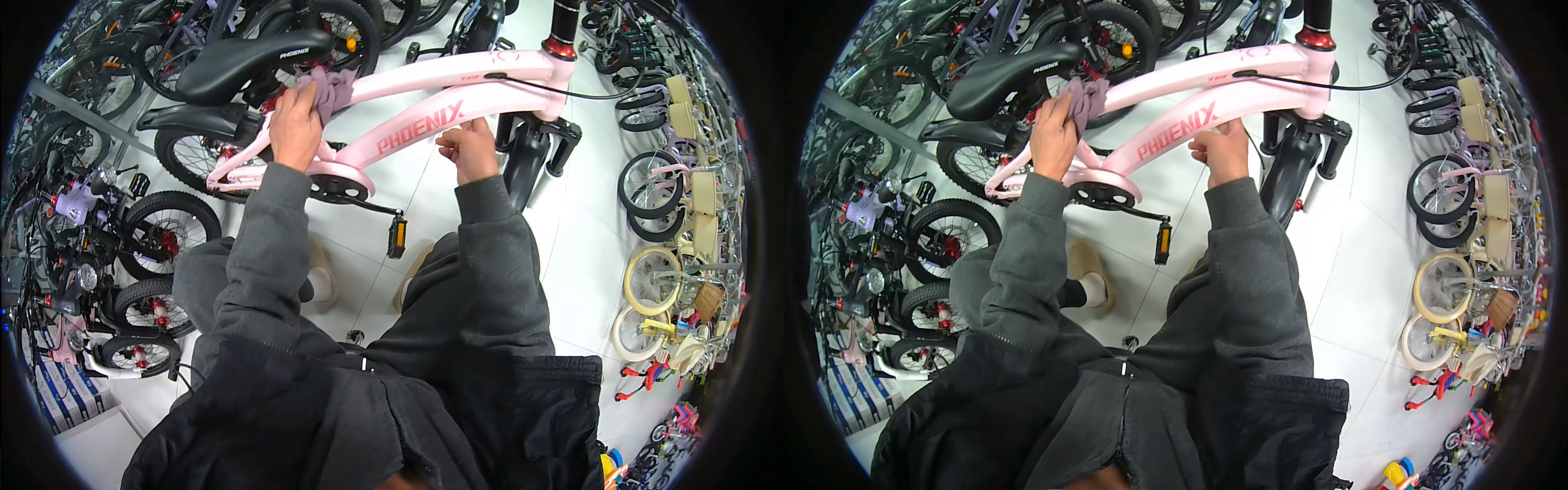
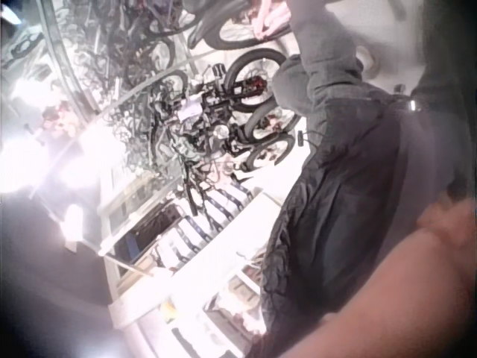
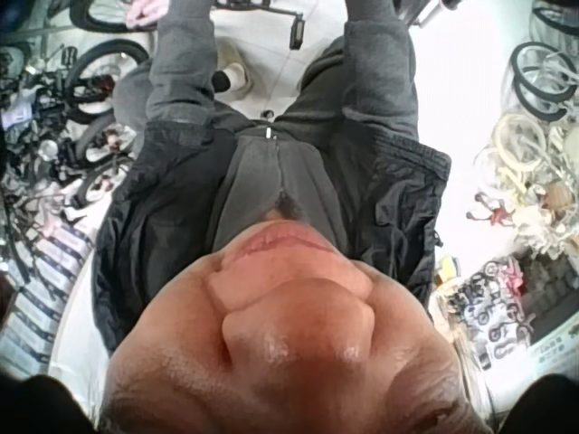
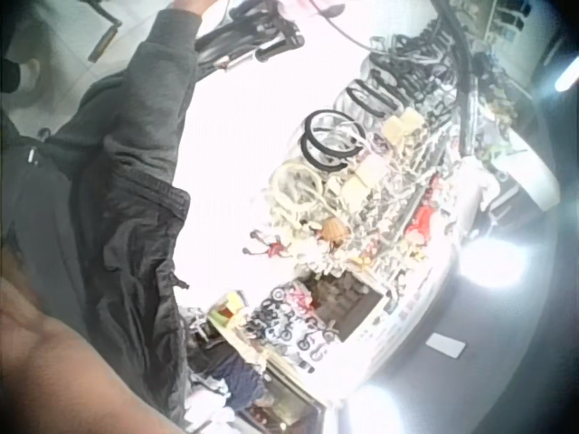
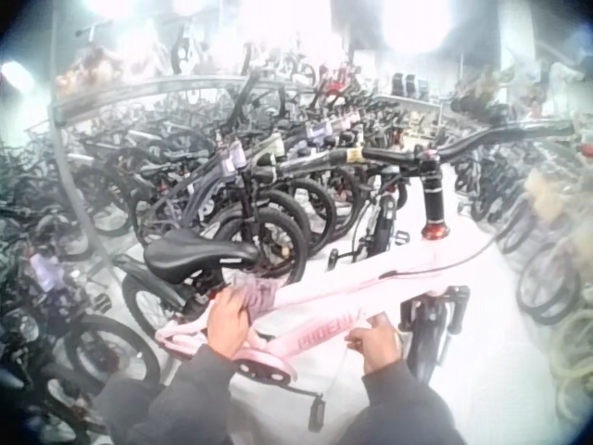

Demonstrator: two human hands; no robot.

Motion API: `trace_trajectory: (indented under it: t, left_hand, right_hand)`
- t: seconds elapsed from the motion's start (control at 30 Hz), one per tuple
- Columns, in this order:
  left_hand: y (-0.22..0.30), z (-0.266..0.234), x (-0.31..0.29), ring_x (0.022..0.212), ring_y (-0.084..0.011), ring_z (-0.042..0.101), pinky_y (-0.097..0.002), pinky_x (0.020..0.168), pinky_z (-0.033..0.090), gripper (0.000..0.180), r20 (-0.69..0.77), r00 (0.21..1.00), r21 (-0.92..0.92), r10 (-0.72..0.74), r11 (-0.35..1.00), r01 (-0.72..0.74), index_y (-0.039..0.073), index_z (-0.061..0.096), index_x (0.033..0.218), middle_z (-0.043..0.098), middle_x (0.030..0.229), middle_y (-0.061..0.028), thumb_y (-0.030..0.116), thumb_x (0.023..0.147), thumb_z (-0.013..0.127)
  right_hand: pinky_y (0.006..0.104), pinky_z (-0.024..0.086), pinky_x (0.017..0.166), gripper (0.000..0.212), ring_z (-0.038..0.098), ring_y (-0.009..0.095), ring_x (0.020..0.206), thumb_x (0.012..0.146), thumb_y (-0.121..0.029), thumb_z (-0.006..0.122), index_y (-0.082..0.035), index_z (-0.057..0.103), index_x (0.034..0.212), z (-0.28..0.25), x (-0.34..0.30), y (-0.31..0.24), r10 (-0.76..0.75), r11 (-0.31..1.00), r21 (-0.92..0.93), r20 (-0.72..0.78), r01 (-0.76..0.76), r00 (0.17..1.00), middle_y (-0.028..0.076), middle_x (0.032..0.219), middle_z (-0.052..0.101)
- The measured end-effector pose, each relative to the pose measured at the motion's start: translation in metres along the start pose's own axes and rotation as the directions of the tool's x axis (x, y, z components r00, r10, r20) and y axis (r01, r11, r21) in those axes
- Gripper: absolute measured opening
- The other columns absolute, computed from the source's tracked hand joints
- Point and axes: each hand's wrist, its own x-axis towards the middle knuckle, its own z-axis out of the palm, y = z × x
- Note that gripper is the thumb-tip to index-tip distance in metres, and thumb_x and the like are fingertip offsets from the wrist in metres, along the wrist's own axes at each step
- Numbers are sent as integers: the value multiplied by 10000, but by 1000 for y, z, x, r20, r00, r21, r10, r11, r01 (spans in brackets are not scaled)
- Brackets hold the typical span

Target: The person wipes the frame of a pink bicycle with a cloth, moving along the top tube, down tube, and chainstay areas. The bicycle remains stationary on the floor while the person cleans its surfaces.

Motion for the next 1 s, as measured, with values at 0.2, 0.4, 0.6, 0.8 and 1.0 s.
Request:
trace_trajectory:
  t: [0.2, 0.4, 0.6, 0.8, 1.0]
  left_hand:
    - [8, 1, 3, 920, -362, 498, -417, 812, 413, 365, -1, 998, -8, -58, 998, 58, 47, 591, 1040, 540, 993, -177, 4, 692, 488]
    - [48, 12, 13, 909, -349, 491, -424, 811, 406, 363, -57, 997, -13, -59, 998, 59, 33, 614, 1012, 552, 976, -178, 15, 668, 500]
    - [127, 26, 33, 903, -347, 452, -434, 782, 403, 377, -76, 993, -185, 90, 977, -103, 34, 600, 1018, 526, 952, -163, 37, 651, 513]
    - [205, 41, 59, 967, -336, 453, -391, 755, 466, 303, -56, 982, -320, 181, 928, -189, 39, 589, 969, 512, 1001, -159, 62, 667, 580]
    - [251, 48, 76, 945, -299, 467, -345, 679, 477, 238, -192, 959, -260, 207, 932, -254, 46, 628, 894, 527, 966, -122, 151, 681, 609]
  right_hand:
    - [226, 451, 544, 465, 553, 121, 636, 724, 29, 504, -23, 401, 1175, 3, -4, -4, 19, 1000, -8, -27, -19, 999, 79, 1028, 562]
    - [210, 443, 521, 483, 551, 118, 624, 704, 39, 512, -32, 404, 1169, 7, -2, -1, 15, 1000, 19, -61, -14, 998, 59, 948, 567]
    - [211, 450, 483, 493, 573, 134, 624, 687, 72, 501, -42, 398, 1155, 8, 2, 3, 15, 1000, -1, -98, -15, 995, 55, 995, 563]
    - [242, 491, 560, 447, 580, 133, 719, 743, 50, 492, -48, 406, 1171, 16, 5, 10, -57, 912, 397, -121, 101, 991, 76, 1037, 560]
    - [250, 501, 604, 413, 592, 144, 747, 771, 17, 493, -49, 419, 1172, 10, 8, 11, -68, 919, 383, -78, 93, 995, 59, 1042, 567]
